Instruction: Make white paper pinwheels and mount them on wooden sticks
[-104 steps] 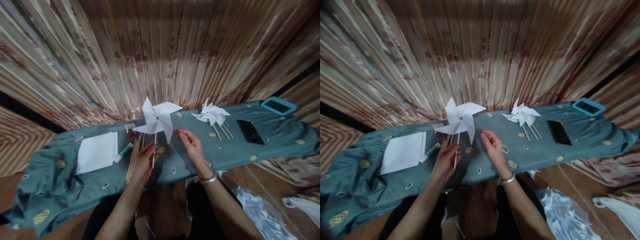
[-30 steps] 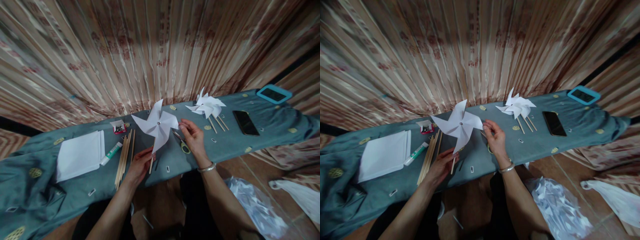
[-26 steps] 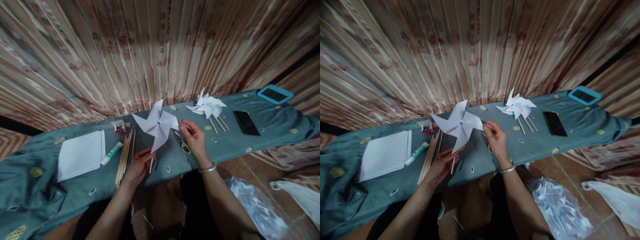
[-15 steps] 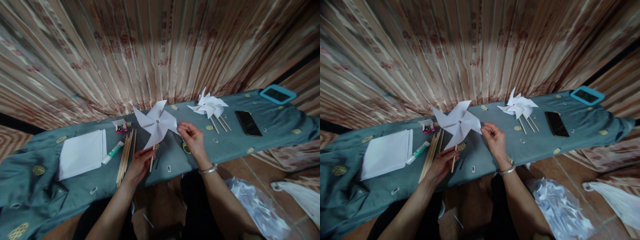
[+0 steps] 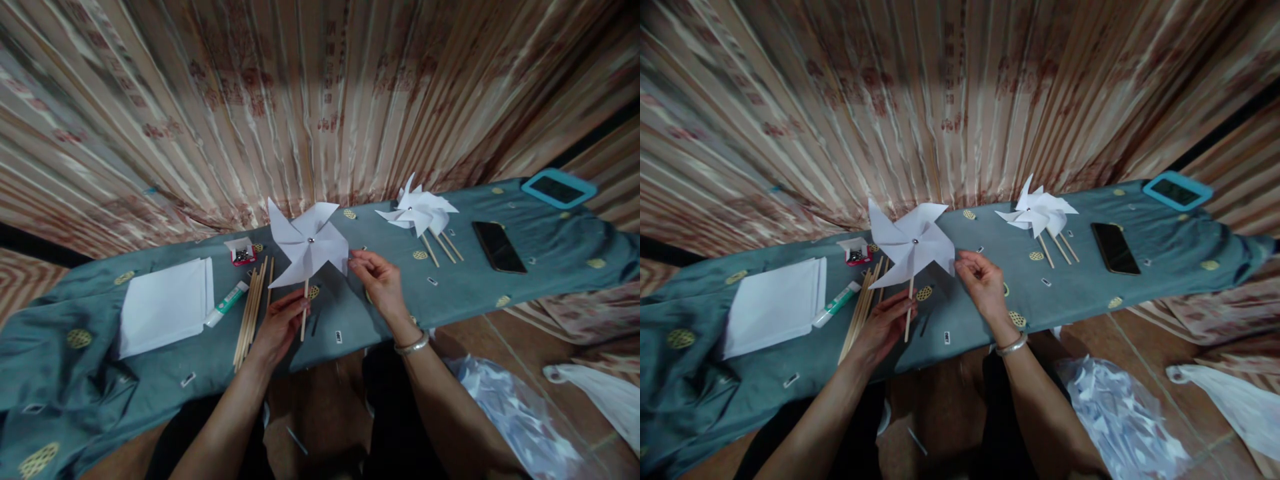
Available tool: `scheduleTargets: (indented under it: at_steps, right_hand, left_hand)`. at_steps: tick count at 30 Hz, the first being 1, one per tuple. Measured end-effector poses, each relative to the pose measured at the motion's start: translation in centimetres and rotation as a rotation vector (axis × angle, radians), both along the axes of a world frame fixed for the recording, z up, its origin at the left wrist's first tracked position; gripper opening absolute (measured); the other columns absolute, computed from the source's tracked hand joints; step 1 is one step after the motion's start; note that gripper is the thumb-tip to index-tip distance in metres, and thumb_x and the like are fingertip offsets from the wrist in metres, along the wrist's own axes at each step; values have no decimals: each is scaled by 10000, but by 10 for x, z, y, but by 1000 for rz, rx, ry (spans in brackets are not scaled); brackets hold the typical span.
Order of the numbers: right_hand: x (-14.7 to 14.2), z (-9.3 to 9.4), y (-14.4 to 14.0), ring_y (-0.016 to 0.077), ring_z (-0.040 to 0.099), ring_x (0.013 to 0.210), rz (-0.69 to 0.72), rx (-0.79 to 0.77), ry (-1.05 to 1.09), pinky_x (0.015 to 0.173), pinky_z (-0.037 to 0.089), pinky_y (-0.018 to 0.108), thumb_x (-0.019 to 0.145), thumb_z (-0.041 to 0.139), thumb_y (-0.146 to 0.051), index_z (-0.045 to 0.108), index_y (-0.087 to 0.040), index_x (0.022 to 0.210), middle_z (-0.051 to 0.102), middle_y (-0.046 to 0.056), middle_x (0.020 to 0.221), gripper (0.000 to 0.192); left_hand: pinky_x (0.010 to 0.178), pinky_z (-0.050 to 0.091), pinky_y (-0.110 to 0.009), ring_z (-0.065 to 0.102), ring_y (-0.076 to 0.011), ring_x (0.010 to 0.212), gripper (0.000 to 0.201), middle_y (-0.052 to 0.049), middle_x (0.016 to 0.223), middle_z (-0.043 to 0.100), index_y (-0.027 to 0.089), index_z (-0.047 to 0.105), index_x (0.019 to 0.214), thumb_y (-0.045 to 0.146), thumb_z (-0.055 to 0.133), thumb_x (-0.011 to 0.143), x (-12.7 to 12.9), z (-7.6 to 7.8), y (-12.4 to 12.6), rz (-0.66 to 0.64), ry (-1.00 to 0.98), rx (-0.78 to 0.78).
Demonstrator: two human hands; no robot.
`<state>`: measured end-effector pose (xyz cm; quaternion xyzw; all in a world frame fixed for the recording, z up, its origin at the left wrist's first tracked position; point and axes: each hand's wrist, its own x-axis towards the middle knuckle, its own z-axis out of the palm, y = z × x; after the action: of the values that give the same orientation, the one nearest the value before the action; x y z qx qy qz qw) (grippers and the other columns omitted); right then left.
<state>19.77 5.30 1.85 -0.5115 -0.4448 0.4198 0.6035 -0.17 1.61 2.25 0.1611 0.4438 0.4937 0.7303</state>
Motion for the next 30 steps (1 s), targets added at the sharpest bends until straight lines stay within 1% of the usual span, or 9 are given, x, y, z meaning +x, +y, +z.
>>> scheduleTargets:
  at_steps: [3, 5, 9, 13, 17, 19, 23, 27, 30]
  right_hand:
    - [-3, 0, -1, 136, 618, 648, 21, -8, 39, 656, 498, 282, 678, 794, -450, 736, -232, 913, 721, -9, 731, 326]
    - [-5, 1, -3, 137, 620, 648, 30, -19, 44, 656, 502, 283, 676, 795, -464, 735, -233, 912, 722, -10, 732, 336]
    - [-9, 2, -6, 152, 642, 680, 55, -30, 32, 691, 512, 296, 692, 783, -486, 731, -238, 896, 727, -10, 745, 326]
    - [-13, 3, -8, 148, 638, 652, 90, -44, 44, 651, 498, 281, 694, 784, -487, 735, -242, 844, 726, -12, 722, 291]
    - [-16, 7, -10, 173, 655, 656, 103, -79, 17, 626, 505, 294, 688, 759, -568, 739, -233, 793, 737, 8, 723, 351]
    - [-16, 10, -12, 182, 658, 657, 94, -77, -10, 627, 510, 301, 715, 722, -601, 736, -227, 765, 734, 7, 707, 378]
    - [-15, 14, -14, 179, 644, 642, 66, -45, -41, 622, 505, 292, 769, 673, -595, 729, -221, 722, 713, -2, 656, 380]
    - [-15, 11, -13, 170, 638, 627, 68, -54, -22, 615, 501, 292, 737, 714, -571, 724, -221, 710, 719, -1, 662, 351]
    - [-17, 8, -13, 167, 645, 630, 94, -66, -27, 613, 497, 291, 734, 711, -578, 725, -223, 718, 720, -5, 671, 356]
  left_hand:
    - [619, 535, -169, 652, -91, 626, 253, -16, 724, 747, 167, 783, 776, 101, 882, 553, 0, 1, 0, -2, 12, -3]
    - [616, 533, -167, 651, -88, 623, 255, -18, 718, 746, 156, 781, 771, 92, 881, 546, 1, 2, 0, 10, 7, -8]
    - [620, 538, -167, 659, -87, 624, 306, -28, 728, 750, 126, 776, 800, 95, 896, 521, 1, 2, 0, 25, -14, 0]
    - [612, 544, -164, 662, -89, 612, 372, -34, 720, 748, 108, 775, 808, 131, 928, 470, 0, 1, 0, 32, -32, 3]
    - [617, 547, -165, 662, -87, 614, 337, -27, 719, 748, 125, 776, 804, 112, 914, 497, 0, 2, 0, 27, -22, 2]
    - [614, 545, -161, 658, -82, 611, 316, -22, 719, 750, 138, 779, 794, 109, 906, 506, 0, 2, 0, 33, -11, -4]
    - [625, 544, -162, 662, -83, 625, 291, -17, 724, 754, 155, 779, 785, 105, 894, 523, -1, 2, 1, 38, 4, -8]
    - [634, 536, -167, 665, -91, 635, 343, -39, 729, 753, 120, 777, 804, 107, 908, 487, -1, 0, 1, 62, -4, -10]
    - [632, 527, -169, 657, -90, 632, 311, -34, 718, 750, 125, 773, 784, 91, 898, 501, -1, 0, 1, 68, -1, -21]
